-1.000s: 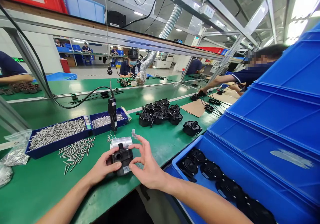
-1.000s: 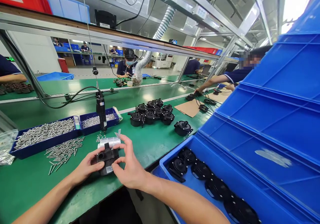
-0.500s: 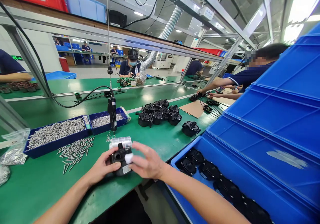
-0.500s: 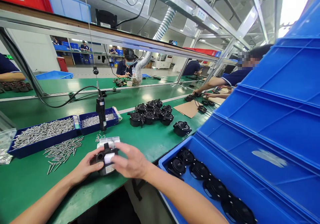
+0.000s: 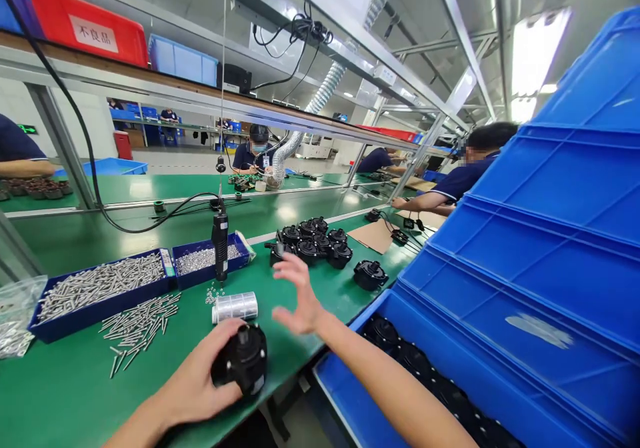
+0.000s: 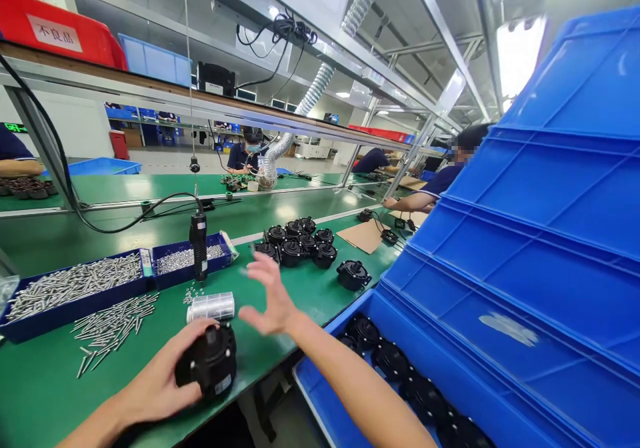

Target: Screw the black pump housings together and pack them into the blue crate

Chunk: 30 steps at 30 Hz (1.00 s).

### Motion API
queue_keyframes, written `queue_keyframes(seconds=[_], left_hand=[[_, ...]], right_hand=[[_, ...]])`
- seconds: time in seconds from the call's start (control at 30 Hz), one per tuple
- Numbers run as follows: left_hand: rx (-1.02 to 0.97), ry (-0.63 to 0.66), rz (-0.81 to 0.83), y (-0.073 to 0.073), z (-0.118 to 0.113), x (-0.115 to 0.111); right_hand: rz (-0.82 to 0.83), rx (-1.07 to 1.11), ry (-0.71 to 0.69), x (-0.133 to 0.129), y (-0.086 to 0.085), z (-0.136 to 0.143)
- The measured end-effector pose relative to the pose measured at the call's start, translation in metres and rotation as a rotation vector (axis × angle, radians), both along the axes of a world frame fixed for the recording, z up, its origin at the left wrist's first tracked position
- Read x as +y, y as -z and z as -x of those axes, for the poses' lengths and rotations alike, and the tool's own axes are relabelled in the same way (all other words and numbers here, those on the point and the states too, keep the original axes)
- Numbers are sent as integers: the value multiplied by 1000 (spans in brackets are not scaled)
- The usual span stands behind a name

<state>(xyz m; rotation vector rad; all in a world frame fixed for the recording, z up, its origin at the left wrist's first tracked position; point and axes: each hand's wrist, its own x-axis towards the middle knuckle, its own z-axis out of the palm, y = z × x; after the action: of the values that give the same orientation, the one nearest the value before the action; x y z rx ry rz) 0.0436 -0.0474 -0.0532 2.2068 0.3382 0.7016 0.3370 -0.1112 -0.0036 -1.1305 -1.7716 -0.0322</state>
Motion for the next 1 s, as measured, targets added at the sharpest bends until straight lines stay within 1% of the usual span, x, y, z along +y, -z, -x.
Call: queue_keyframes(seconds=[0.07, 0.1, 0.17, 0.2, 0.23, 0.3, 0.37, 0.4, 0.43, 0.5, 0.6, 0.67, 0.7, 0.73, 0.8, 0.83, 0.9, 1.0], left_hand=[[15, 25, -286, -9, -1, -10], [24, 31, -424, -14, -2, -15], [17, 62, -674, -20, -7, -23], [9, 83, -769, -23, -10, -25], [-5, 98, -837, -24, -14, -27], [-48, 87, -897, -23, -19, -28], [-94, 20, -908, -18, -22, -27], [-114, -20, -919, -15, -22, -27], [-113, -66, -929, -13, -21, -26], [-36, -179, -934, -10, -18, -25], [122, -378, -914, -14, -12, -27], [132, -474, -942, -18, -11, -31], [94, -470, -973, -19, -12, -34], [37, -428, -1005, -19, -14, -37], [-88, -289, -1029, -17, -18, -45], [-137, -222, -1008, -14, -21, -49], [-183, -151, -913, -7, -26, -55], [-205, -72, -776, 8, -29, -57]], right_hand=[[4, 200, 261, 27, -3, -34], [15, 251, 331, 42, -4, -47], [45, 295, 391, 71, -2, -68], [64, 306, 404, 85, -1, -74], [86, 323, 417, 96, 0, -79], [135, 370, 443, 114, 1, -83], [182, 422, 458, 120, 2, -82], [202, 446, 457, 119, 2, -80], [220, 467, 449, 115, 3, -78], [247, 506, 417, 98, 4, -69], [291, 555, 336, 54, 5, -50], [329, 585, 274, 19, 3, -34], [357, 608, 232, 3, 0, -25], [397, 656, 172, -13, -3, -16], [485, 741, 48, -37, -12, 2], [524, 780, -12, -46, -16, 10], [597, 839, -113, -54, -23, 25], [696, 910, -222, -50, -26, 43]])
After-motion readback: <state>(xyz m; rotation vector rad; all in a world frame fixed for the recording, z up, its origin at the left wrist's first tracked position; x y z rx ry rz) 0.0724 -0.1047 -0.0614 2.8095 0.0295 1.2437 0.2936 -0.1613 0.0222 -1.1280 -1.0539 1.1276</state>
